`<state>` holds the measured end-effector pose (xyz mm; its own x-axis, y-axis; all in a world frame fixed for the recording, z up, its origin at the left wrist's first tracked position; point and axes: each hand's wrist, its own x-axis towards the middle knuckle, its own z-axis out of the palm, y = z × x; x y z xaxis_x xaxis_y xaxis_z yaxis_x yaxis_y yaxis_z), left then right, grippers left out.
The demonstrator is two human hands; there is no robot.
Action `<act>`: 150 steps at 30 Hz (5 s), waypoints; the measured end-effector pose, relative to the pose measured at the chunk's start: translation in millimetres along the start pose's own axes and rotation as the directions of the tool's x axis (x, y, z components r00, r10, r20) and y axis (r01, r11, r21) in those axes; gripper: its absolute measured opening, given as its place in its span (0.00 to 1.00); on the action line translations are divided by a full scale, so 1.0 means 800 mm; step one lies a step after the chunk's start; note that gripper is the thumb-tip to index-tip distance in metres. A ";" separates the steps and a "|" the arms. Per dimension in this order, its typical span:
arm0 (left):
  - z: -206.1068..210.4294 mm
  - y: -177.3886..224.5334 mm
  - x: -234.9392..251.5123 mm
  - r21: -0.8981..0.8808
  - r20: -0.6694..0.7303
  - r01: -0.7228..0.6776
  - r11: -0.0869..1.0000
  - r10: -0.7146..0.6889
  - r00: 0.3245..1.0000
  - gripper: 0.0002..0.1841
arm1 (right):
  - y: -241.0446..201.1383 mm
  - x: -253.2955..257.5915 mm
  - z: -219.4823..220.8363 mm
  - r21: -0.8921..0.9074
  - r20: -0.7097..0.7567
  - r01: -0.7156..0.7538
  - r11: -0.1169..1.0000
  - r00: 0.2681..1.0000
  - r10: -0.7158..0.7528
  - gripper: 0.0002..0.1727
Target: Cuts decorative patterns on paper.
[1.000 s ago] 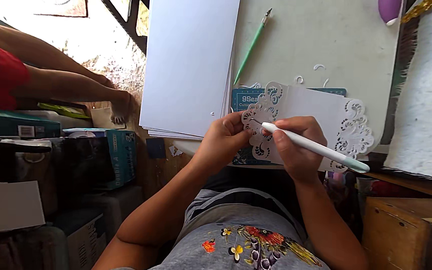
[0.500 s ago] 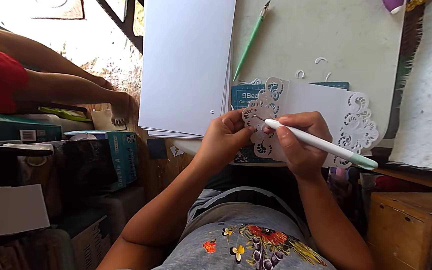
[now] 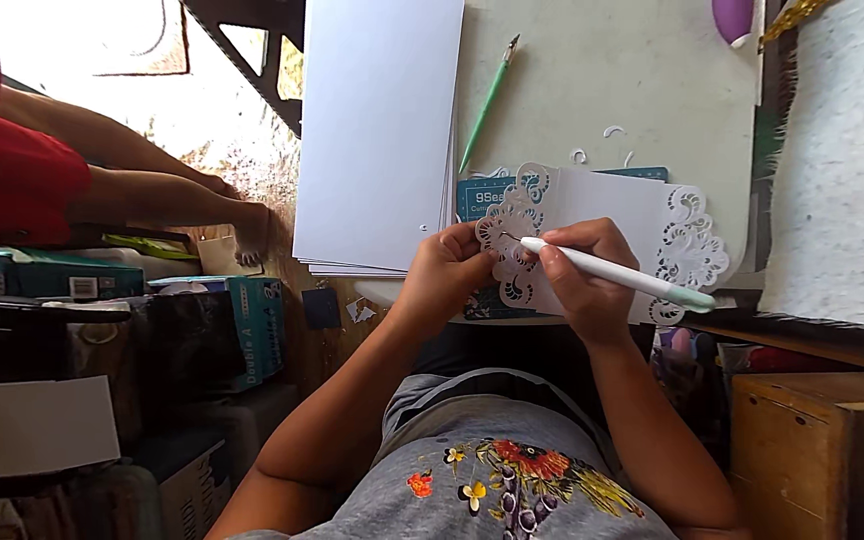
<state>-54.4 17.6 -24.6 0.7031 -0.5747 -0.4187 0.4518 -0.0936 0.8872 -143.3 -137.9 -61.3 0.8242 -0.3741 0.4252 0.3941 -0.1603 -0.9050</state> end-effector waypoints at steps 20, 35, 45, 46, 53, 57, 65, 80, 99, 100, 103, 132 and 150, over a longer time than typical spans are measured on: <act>0.001 -0.001 -0.006 0.058 0.007 -0.021 0.998 0.021 1.000 0.15 | -0.006 -0.001 -0.001 -0.019 0.030 0.016 1.000 0.999 -0.016 0.09; 0.002 -0.001 -0.009 0.026 -0.004 -0.031 0.999 0.031 1.000 0.06 | -0.004 -0.001 -0.002 0.031 0.014 0.002 1.000 1.000 -0.002 0.09; 0.007 0.005 -0.006 -0.176 -0.096 0.028 0.984 -0.046 0.994 0.14 | -0.005 -0.001 -0.004 0.036 -0.009 -0.013 0.999 1.000 0.014 0.08; 0.006 0.005 -0.006 -0.182 -0.087 0.030 0.983 -0.046 0.995 0.12 | -0.006 -0.001 -0.005 0.054 -0.025 -0.028 0.998 0.999 0.030 0.09; 0.007 0.008 -0.006 -0.195 -0.059 0.017 0.981 -0.029 0.998 0.10 | -0.002 -0.001 -0.004 0.127 -0.050 -0.037 0.991 0.998 0.044 0.08; 0.011 0.005 -0.006 -0.161 -0.080 -0.021 0.987 0.009 0.997 0.11 | -0.003 -0.001 -0.004 0.136 -0.030 -0.027 0.990 0.999 0.031 0.08; 0.013 0.009 -0.006 -0.092 -0.084 -0.037 0.995 0.029 0.996 0.13 | -0.003 -0.002 -0.007 0.171 -0.056 -0.041 0.984 0.997 0.051 0.08; 0.012 0.009 -0.010 -0.136 -0.071 -0.029 0.990 0.019 0.997 0.16 | -0.001 -0.003 -0.007 0.221 -0.026 -0.016 0.975 0.999 0.023 0.09; 0.012 0.008 -0.006 -0.152 -0.027 -0.013 0.988 0.009 1.000 0.15 | 0.006 0.000 -0.008 0.246 -0.062 0.025 0.969 0.998 -0.010 0.08; 0.011 0.008 -0.007 -0.157 -0.021 -0.017 0.988 0.014 1.000 0.15 | 0.006 0.000 -0.008 0.250 -0.061 0.023 0.968 0.998 -0.009 0.08; 0.009 0.005 -0.007 -0.135 -0.005 -0.059 0.989 0.059 0.998 0.16 | 0.006 0.000 -0.009 0.259 -0.061 0.023 0.966 0.998 -0.007 0.08; 0.019 -0.014 -0.008 0.024 -0.144 -0.245 0.969 0.246 0.958 0.10 | 0.006 0.001 -0.007 0.254 -0.057 0.019 0.967 0.998 -0.005 0.08; 0.009 -0.008 -0.013 -0.078 -0.033 -0.211 0.974 0.209 0.977 0.13 | 0.007 0.001 -0.008 0.249 -0.045 0.025 0.968 0.999 -0.014 0.08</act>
<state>-68.6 18.1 -24.9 0.8001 -0.5541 -0.2299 0.3343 0.0935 0.9378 -142.9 -144.7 -66.2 0.7994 -0.4123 0.4369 0.5034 0.0629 -0.8618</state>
